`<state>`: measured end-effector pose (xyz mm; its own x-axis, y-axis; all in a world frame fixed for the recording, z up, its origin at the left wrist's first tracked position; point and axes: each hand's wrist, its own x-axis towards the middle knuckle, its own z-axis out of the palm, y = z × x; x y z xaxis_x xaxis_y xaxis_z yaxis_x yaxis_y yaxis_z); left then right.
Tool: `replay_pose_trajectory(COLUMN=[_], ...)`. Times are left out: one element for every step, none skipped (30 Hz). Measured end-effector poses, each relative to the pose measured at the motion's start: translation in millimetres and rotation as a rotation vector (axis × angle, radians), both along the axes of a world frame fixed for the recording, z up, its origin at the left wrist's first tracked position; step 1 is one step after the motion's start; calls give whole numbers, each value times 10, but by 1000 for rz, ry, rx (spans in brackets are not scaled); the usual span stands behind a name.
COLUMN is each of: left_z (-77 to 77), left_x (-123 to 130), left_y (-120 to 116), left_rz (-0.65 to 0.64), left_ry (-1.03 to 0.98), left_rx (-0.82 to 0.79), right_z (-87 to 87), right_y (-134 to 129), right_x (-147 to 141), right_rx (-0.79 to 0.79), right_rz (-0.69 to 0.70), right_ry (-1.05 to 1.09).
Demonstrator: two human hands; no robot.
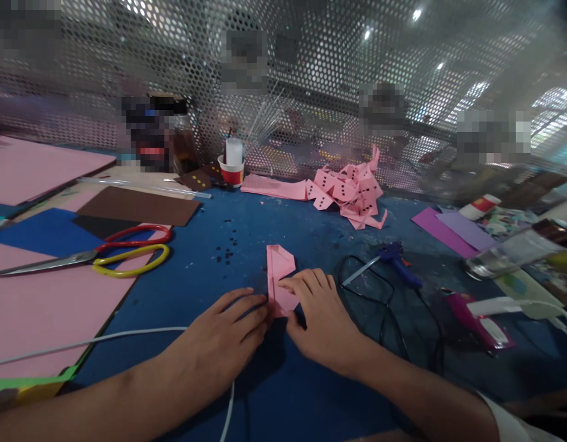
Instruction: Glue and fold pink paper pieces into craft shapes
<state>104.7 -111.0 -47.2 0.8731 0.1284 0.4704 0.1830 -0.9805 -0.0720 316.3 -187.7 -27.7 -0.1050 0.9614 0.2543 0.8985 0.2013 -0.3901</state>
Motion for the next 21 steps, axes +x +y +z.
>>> replay_pose_trajectory(left_z=[-2,-2,0,2,6,9,11,13,13,11,7,3,-3,-9,-15,-19,-23,-26,-27,-26,-24], left_x=[0,0,-1,-2,-2,-2,-1,-1,-1,-1,-2,-4,-6,-8,-9,-10,-10,-10,-10,-10,-10], left_y=[-2,-4,-5,-6,-5,-4,-1,2,5,7,8,8,6,4,0,-3,-6,-8,-9,-9,-7], left_rz=[0,1,3,5,6,7,7,6,3,1,0,1,5,9,11,11,7,3,2,0,1], left_ry=[4,10,14,19,17,15,15,17,20,24,28,33,31,29,31,32,33,31,28,29,30], left_rx=[-6,-8,-7,-7,-4,-2,-1,-3,-4,-3,0,3,7,9,9,8,7,5,7,10,11], right_z=[2,5,9,14,19,23,27,30,32,32,33,32,31,30,29,27,26,24,23,22,21], right_y=[0,-1,-2,-4,-4,-4,-2,2,7,13,20,27,34,40,45,49,53,57,60,65,70], right_x=[3,5,6,6,6,6,7,9,11,15,18,21,24,24,23,20,16,12,7,3,1], right_rx=[1,2,3,7,11,15,18,17,12,6,0,-3,-3,3,8,12,18,24,30,37,46], right_rz=[9,23,44,68,92,115,133,142,145,143,140,137,135,136,139,141,140,136,132,128,123], right_ry=[-12,-29,-47,-67,-85,-103,-125,-149,-176,-202,-226,-248,-267,-284,-299,-312,-323,-332,-341,-351,-359])
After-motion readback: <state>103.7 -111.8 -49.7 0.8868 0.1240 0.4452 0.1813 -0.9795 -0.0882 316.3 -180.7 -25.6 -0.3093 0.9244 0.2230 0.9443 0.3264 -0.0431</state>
